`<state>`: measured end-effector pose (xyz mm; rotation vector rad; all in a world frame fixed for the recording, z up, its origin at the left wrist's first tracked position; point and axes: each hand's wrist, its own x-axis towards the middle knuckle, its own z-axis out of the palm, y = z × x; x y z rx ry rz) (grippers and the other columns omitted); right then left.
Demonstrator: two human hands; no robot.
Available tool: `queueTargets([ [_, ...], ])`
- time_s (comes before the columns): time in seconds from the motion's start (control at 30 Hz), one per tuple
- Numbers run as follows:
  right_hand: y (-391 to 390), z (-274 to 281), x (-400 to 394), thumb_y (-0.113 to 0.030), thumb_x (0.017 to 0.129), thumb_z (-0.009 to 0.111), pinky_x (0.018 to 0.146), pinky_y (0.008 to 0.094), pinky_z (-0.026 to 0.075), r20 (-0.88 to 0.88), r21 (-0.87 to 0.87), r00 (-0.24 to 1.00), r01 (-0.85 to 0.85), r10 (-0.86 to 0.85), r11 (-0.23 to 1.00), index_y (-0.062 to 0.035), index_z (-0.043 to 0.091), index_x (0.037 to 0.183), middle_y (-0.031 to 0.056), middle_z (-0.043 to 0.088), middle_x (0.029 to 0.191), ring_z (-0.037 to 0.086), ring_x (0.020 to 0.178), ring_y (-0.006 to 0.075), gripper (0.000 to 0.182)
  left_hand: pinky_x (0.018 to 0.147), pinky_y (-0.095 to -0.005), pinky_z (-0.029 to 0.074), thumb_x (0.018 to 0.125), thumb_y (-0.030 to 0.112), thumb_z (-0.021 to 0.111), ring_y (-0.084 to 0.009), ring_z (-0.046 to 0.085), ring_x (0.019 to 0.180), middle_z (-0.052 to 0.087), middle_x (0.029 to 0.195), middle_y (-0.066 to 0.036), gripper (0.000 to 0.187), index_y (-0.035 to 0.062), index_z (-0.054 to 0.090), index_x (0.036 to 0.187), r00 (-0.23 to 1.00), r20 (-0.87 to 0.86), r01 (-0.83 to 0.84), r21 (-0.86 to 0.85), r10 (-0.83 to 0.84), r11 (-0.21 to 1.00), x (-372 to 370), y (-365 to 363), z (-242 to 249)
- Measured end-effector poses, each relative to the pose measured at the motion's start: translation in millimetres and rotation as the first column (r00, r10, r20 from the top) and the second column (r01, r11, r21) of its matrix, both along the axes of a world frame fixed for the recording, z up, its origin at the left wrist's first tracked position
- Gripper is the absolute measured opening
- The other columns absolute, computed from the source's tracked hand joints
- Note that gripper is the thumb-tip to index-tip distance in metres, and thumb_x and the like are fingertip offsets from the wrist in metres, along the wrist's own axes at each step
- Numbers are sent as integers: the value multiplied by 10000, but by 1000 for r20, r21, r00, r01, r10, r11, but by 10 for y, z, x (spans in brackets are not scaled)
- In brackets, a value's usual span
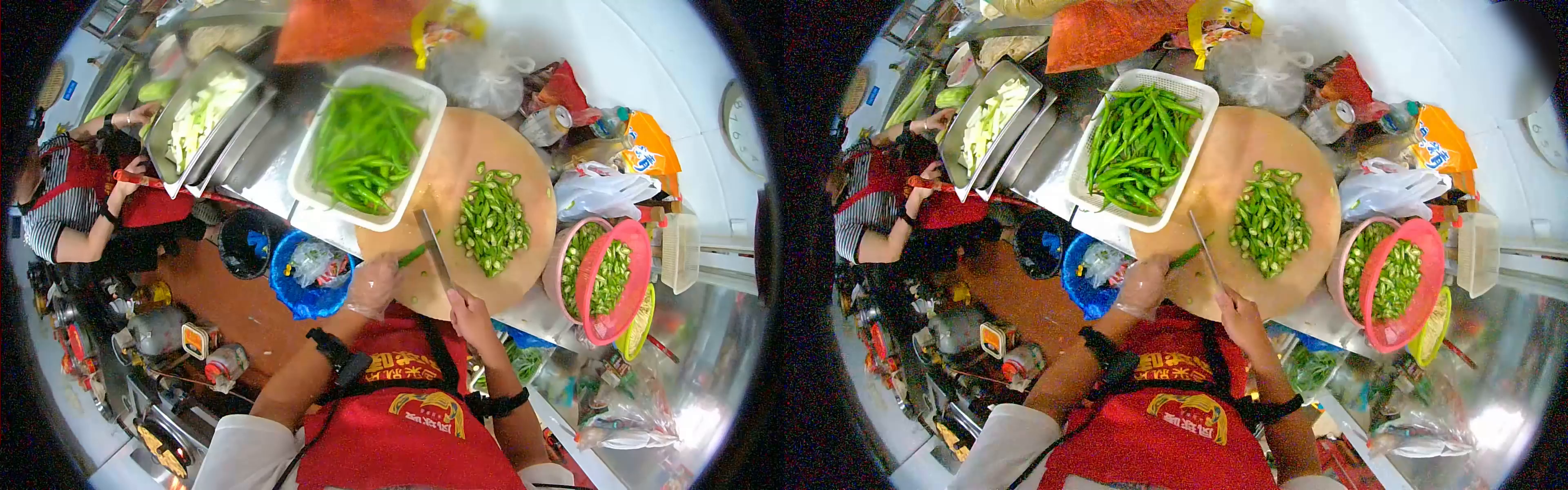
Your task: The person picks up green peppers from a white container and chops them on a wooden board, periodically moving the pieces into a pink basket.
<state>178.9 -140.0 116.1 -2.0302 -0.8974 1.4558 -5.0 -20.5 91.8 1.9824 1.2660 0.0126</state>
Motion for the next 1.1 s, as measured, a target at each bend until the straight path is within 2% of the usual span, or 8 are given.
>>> queueTargets([
  [0.2,-286,46,133,-327,922,490,571,345,466,97,10,993,68,-69,998,-78,539,1248,104,560,576,553,541,218,413,672,-422,494,881,258,495,-323,632,750,634,843,-184,293,64,568,1087,969,248,-1,21,-4,1000,-312,75,-267],
  [0.27,-348,25,116,-330,912,502,597,379,481,231,15,972,42,-45,999,-89,539,1249,132,581,593,589,569,269,416,569,-333,472,905,257,464,-201,589,616,597,717,-107,279,27,564,1027,954,291,40,-376,77,926,-501,131,-116],
  [0.43,-559,-250,-139,-264,860,572,617,401,488,593,147,793,-274,137,951,-40,469,1267,204,602,715,638,674,332,476,564,-260,433,923,251,480,-121,517,608,539,699,-33,238,34,563,978,910,175,-129,-742,376,658,-1108,57,209],
  [0.53,-317,-4,-399,-265,848,579,690,454,495,334,-14,882,-349,333,937,-60,468,1243,245,625,835,623,782,408,459,692,-253,425,935,291,517,-112,507,735,549,821,-30,332,6,530,1106,595,169,-286,-869,785,404,-1414,-123,417],
  [0.63,-139,-30,-537,-263,849,582,677,460,496,297,21,815,-526,497,850,-66,458,1216,227,631,819,621,752,399,434,674,-251,421,937,270,515,-114,502,726,545,829,-23,373,-19,508,1174,462,224,-309,-866,858,393,-1611,-220,538],
  [0.7,4,-70,-572,-257,880,529,670,488,499,427,168,708,-673,562,720,-4,390,1273,256,621,807,627,747,389,488,618,-240,414,908,356,532,-126,504,699,546,776,-13,436,4,531,1166,502,177,-396,-823,847,407,-1618,-242,639],
  [0.9,81,171,-243,-297,836,598,667,421,510,88,205,880,-475,467,856,-83,518,1246,243,626,766,635,713,376,470,670,-251,427,922,297,544,-119,513,719,552,826,-21,449,-44,489,1209,394,240,-297,-880,887,370,-1570,-303,470],
  [1.1,-67,269,159,-252,825,604,682,407,507,235,13,910,-353,340,935,-82,537,1230,232,638,794,635,704,370,444,646,-263,449,927,317,524,-128,531,703,555,794,-24,297,45,542,1045,672,227,-161,-884,704,439,-1120,-263,208],
])
